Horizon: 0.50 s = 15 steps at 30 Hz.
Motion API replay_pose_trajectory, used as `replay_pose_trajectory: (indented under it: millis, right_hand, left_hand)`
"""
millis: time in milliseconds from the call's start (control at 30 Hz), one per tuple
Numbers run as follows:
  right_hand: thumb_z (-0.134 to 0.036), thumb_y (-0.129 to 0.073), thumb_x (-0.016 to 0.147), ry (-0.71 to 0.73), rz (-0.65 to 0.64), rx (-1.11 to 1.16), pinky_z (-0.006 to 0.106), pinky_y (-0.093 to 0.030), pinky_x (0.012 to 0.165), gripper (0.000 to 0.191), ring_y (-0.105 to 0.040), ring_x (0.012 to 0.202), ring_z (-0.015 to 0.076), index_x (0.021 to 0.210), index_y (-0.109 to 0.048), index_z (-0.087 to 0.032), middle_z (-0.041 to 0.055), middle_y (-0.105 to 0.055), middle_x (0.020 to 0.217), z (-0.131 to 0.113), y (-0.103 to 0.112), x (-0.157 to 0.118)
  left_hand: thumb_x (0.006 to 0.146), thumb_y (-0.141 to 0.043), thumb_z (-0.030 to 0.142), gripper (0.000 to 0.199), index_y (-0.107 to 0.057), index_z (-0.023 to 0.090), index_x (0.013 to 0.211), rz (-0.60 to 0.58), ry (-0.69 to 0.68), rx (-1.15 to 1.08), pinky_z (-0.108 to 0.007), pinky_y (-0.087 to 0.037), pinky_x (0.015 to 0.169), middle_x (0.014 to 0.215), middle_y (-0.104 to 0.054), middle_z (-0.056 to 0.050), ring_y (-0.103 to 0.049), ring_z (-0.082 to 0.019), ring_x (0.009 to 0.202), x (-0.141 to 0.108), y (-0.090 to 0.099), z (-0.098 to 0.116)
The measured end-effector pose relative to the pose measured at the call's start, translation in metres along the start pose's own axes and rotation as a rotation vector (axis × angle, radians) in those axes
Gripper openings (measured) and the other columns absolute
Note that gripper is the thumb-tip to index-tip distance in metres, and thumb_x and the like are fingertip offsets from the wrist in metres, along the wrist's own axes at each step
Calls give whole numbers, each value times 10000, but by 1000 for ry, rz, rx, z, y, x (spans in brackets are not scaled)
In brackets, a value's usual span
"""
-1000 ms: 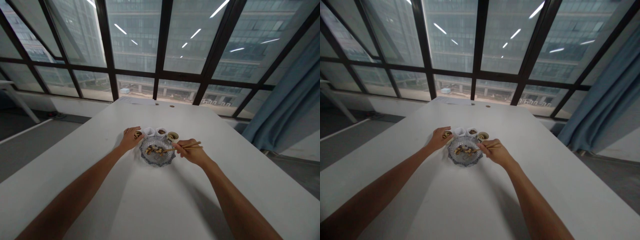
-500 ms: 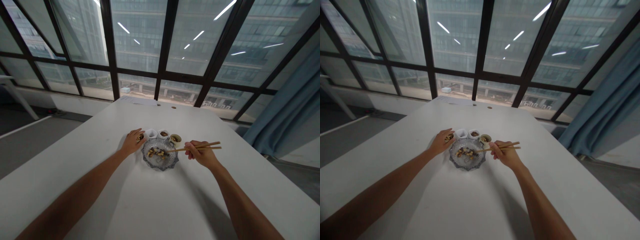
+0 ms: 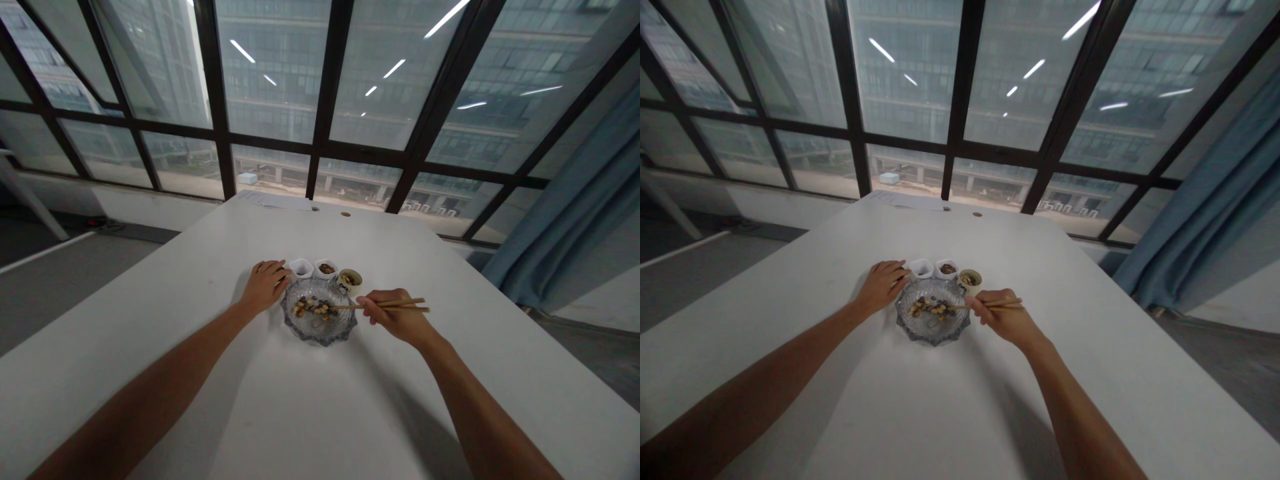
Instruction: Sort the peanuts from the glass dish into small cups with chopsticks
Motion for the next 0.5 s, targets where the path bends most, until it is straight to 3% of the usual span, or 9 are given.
replay_pose_trajectory:
  millis: [500]
  right_hand:
    - [-562,-516,909,-60,52,14,242,-469,454,463,-614,441,152,668,-666,-197,36,-651,513,7,1,0]
  left_hand:
    - [957,-491,421,271,-674,272,1090,-93,7,-38,-548,-262,1152,1312,-660,-50,-561,-249,1236,10,-1,2]
Point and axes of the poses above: each hand's wrist, its own x-axis towards the middle knuckle, its own y-axis out of the back of the hand, z = x × y, the point moved 9 cm from there along x, towards the middle knuckle
